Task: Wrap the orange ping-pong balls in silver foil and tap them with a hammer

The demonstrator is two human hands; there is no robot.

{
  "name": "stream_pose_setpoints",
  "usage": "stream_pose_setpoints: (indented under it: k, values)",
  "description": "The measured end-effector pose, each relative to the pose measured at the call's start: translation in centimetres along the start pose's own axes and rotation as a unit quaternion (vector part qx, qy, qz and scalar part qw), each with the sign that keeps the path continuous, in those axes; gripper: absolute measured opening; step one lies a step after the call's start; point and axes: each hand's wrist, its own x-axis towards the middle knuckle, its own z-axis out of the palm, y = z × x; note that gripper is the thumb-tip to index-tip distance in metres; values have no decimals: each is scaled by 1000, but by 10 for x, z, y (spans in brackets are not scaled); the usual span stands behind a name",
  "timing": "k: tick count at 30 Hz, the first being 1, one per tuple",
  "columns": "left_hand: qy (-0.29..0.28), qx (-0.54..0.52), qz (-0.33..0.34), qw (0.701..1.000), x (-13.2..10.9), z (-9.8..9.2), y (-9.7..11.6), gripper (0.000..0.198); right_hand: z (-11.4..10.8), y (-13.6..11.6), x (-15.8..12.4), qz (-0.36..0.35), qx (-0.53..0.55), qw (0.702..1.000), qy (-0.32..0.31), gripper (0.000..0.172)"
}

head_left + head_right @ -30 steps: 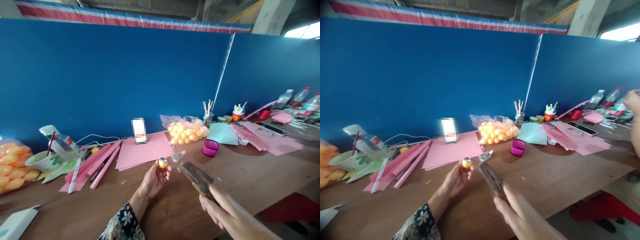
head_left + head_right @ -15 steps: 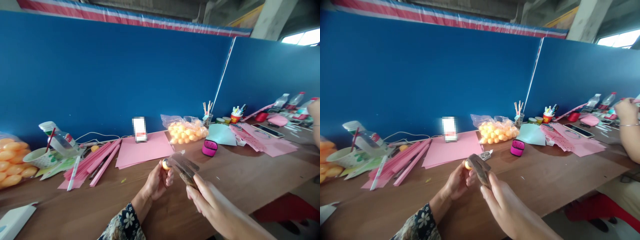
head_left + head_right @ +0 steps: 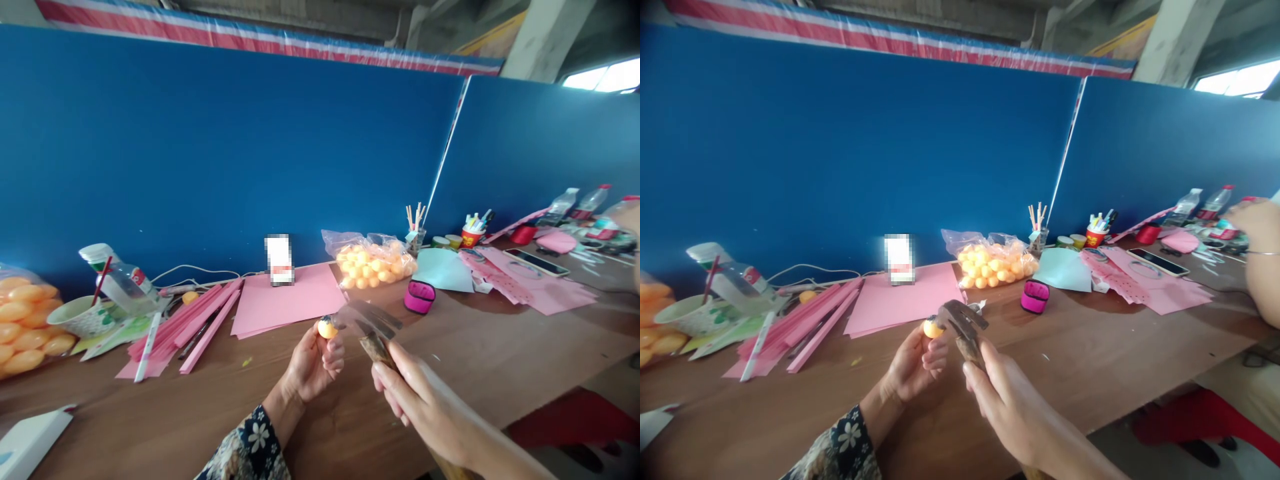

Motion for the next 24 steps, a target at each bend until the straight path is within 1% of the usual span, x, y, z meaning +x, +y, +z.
stream_pose_setpoints:
  k: [3,6,9,11,15,18,24]
  values:
    - [7,9,0,1000,-1,0,0,26,-2,-4,1,0,30,1000,5,26]
    - [1,12,2,1000,-1,-1,0,25,-2,-6,3,-3,52,999,-6,28]
    - [-7,15,-12,1000,0,-2,-1,29,0,-6,4,8,45,999,-28,29]
    - [-6,29,-12,999,0,-1,-1,31,0,-6,4,13,31,999,-31,29]
    - [6,75,25,997,1,0,-2,28,-2,-5,1,17,12,1000,-22,29]
    - [18,87,44,995,1,0,-4,28,-2,-3,1,20,6,1000,-20,28]
    - [9,89,66,994,3,-5,-5,29,-4,-2,0,5,18,1000,-9,25]
